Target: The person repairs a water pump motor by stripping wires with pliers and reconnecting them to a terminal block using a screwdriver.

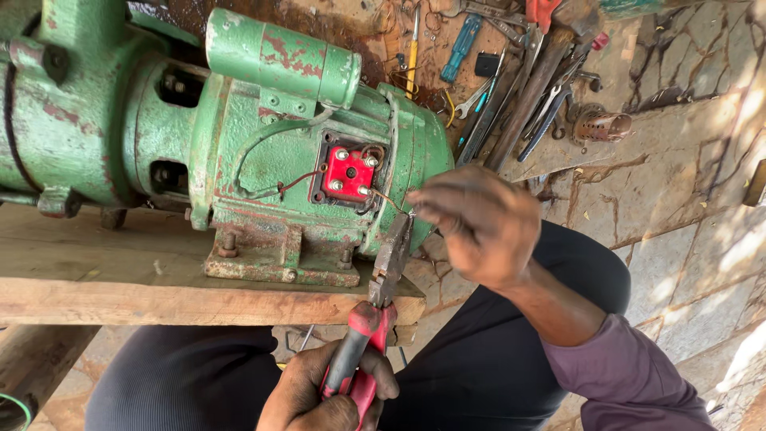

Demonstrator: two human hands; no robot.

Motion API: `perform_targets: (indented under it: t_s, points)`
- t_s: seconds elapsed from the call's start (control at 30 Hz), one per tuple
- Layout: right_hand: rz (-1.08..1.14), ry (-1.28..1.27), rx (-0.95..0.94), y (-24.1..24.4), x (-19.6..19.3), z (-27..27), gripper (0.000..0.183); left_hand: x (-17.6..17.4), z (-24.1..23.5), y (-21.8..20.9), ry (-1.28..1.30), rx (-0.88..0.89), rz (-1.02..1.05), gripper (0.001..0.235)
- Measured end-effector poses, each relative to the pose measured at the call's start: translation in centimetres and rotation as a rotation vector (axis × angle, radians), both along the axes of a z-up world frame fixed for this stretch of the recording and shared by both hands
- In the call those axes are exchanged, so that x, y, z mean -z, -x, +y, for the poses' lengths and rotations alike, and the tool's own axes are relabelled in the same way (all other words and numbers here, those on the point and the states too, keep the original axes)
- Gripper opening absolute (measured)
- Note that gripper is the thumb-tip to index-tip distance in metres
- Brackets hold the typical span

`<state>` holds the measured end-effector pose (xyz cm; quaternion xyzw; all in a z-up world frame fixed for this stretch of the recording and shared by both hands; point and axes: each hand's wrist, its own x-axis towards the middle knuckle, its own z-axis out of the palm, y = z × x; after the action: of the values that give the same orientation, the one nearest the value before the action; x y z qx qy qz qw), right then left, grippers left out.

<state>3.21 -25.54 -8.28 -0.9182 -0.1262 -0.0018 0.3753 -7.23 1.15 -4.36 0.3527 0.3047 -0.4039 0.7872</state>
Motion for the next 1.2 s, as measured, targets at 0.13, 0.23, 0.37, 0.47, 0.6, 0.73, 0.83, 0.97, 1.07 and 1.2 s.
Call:
perform_targets:
  t_s: [0.13, 0.23, 0.37, 0.47, 0.6, 0.73, 0.83, 0.97, 1.07, 1.2]
  points:
    - [0.599, -0.508, 0.339, 0.7, -0.6, 0.2, 0.015, 1.5, 1.1, -1.2, -0.057, 0.496, -0.055, 0.063]
    - [0.541, -0.408, 0.245, 0.2, -1.4, 0.1, 0.014, 2.1, 1.0, -2.2, 0.260, 0.304, 0.069, 0.084]
    - [0.424, -0.301, 0.162, -0.3, -1.8, 0.5, 0.013, 2.5, 1.6, -2.2, 0.440, 0.248, 0.108, 0.080]
    - [0.361, -0.281, 0.142, -0.2, -1.9, 0.6, 0.012, 2.9, 1.4, -1.7, 0.447, 0.234, 0.108, 0.092]
    - [0.428, -0.327, 0.159, 0.1, -1.9, 0.5, 0.013, 3.1, 1.1, -1.7, 0.448, 0.264, 0.193, 0.095]
    - [0.488, -0.388, 0.206, 0.4, -1.7, 0.5, 0.014, 2.3, 1.1, -2.2, 0.599, 0.113, 0.252, 0.106]
    - [0.460, -0.361, 0.196, 0.4, -1.6, 0.5, 0.013, 2.9, 0.8, -2.9, 0.505, 0.356, 0.234, 0.112]
    - [0.416, -0.327, 0.182, 0.6, -1.7, 0.6, 0.014, 2.3, 0.8, -2.6, 0.531, 0.322, 0.159, 0.101]
    - [0.405, -0.347, 0.161, 0.6, -1.6, 0.6, 0.015, 1.8, 0.8, -2.6, 0.546, 0.314, 0.163, 0.088]
    - [0.421, -0.378, 0.185, 1.0, -1.6, 0.6, 0.015, 2.2, 0.9, -3.2, 0.565, 0.378, 0.170, 0.070]
